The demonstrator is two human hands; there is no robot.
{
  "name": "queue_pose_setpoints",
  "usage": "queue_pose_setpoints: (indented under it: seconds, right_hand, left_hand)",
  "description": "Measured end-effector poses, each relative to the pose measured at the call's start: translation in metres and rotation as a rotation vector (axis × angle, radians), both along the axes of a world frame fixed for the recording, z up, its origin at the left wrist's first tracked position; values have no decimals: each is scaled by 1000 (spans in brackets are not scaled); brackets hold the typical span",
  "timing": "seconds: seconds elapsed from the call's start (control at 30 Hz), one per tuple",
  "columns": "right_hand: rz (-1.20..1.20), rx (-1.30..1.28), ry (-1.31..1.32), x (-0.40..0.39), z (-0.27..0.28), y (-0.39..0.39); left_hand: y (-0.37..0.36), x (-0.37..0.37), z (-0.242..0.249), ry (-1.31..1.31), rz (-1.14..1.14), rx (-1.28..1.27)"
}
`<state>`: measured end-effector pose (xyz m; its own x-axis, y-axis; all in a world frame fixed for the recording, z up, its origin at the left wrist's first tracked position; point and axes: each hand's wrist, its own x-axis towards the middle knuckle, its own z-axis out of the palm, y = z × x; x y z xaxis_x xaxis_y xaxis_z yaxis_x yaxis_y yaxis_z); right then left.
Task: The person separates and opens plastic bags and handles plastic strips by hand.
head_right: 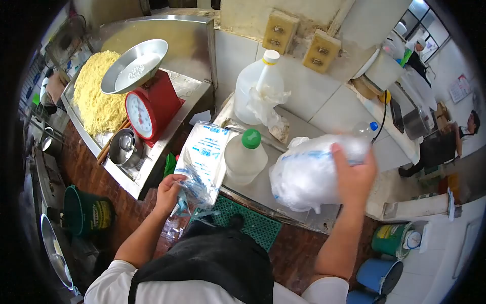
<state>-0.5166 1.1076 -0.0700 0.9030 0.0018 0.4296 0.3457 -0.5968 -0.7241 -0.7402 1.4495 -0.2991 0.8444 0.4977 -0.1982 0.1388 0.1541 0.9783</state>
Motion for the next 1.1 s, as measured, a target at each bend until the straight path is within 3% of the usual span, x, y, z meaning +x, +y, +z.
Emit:
queue_pose_setpoints:
  seconds: [0.1, 0.23, 0.37, 0.47, 0.57, 0.67, 0.77, 0.8, 0.87, 0.93, 1.0, 1.1]
  right_hand:
    - [-81, 59, -82, 21, 60, -7]
    - [98, 58, -166, 74, 82, 11]
    - [56, -226, -135, 134, 44, 28]
    - [125, -359, -304, 180, -11, 30]
    - [25, -278, -122, 194, -38, 34]
    - [69, -378, 36, 212, -30, 28]
    - [-206, -666, -253, 185, -15, 34]
    - [-207, -622, -301, 151, 5, 44]
    - [60, -117, -405, 107, 4, 47]
    - [481, 322, -112, 34, -7, 76]
    - [527, -110, -56, -13, -25, 104]
    - [459, 48, 144, -25, -57, 134]
  left_hand:
    - [2, -2, -1, 1, -12, 6]
    - [6, -3, -3, 3, -13, 28]
    - [3, -7, 8, 18, 18, 28]
    - [9, -13, -11, -21, 25, 111]
    - [7, -14, -22, -83, 112, 141]
    - [11, -20, -25, -40, 108, 140]
    - [14, -19, -21, 39, 74, 157]
    - [16, -17, -24, 49, 76, 141]
    - [18, -15, -42, 13, 106, 75]
    - [15, -10, -40, 4, 96, -44]
    - [13, -5, -47, -26, 90, -84]
    - [9, 3, -42, 13, -21, -249]
